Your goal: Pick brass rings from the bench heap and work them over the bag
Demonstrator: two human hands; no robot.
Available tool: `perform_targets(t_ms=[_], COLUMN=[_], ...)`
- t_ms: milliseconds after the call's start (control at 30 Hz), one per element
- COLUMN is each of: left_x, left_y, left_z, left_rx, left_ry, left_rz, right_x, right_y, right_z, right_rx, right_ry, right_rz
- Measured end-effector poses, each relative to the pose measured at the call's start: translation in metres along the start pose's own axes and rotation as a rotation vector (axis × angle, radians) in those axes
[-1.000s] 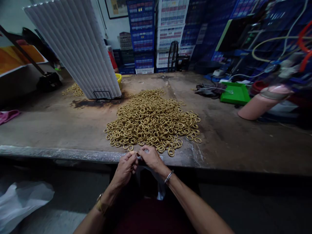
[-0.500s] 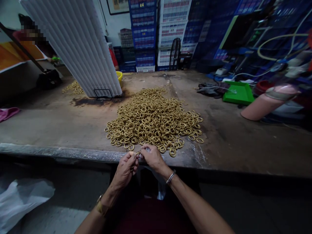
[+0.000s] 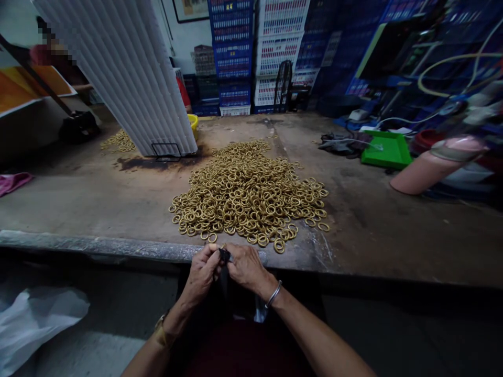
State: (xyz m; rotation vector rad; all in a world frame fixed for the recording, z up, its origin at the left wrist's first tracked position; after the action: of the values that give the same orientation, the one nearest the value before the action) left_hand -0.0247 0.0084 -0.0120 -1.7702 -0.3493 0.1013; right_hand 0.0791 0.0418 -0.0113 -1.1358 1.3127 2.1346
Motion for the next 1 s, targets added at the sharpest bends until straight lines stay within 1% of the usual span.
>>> perform_targets(t_ms=[167, 300, 433, 533, 600, 667, 767, 867, 1000], left_x=[0.0, -0.002, -0.006, -0.01, -0.014, -0.019, -0.027, -0.035, -0.038], left_y=[0.001, 0.003, 0.006, 0.007, 0.008, 0.01, 0.014, 0.019, 0.021], left_z=[0.0, -0.001, -0.01, -0.02, -0.022, -0.021, -0.016, -0.012, -0.009], left_rx=[0.016, 0.022, -0.057, -0.143, -0.217, -0.267, -0.28, -0.297, -0.35], left_ry=[0.016, 0.007, 0.018, 0.071, 0.066, 0.037, 0.007, -0.024, 0.008], left_rz=[0.001, 0.013, -0.017, -0.154, -0.285, -0.396, -0.479, -0.541, -0.661], right_x=[0.0, 0.0, -0.002, -0.003, 0.001, 0.006, 0.015, 0.022, 0.023], right_y=[0.001, 0.002, -0.001, -0.002, 0.003, 0.009, 0.015, 0.017, 0.018], right_z=[-0.001, -0.001, 0.008, 0.017, 0.024, 0.03, 0.038, 0.045, 0.051], right_rx=[-0.002, 0.032, 0.102, 0.144, 0.13, 0.122, 0.19, 0.23, 0.241], right_ry=[0.008, 0.04, 0.059, 0.041, 0.016, -0.016, -0.037, -0.016, 0.003], right_rz=[0.001, -0.061, -0.154, -0.227, -0.235, -0.236, -0.305, -0.37, -0.41])
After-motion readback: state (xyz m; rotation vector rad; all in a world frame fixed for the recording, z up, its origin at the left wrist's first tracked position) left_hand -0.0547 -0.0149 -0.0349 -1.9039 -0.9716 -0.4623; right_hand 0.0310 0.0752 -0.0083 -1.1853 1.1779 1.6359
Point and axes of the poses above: each hand's wrist, its own z-axis towards the middle knuckle, its own x-axis out of the palm, y = z × x, the point moved 5 cm from there along z, towards the middle knuckle, and after that the axes turned 12 degrees about -y, right-handed, at the moved point
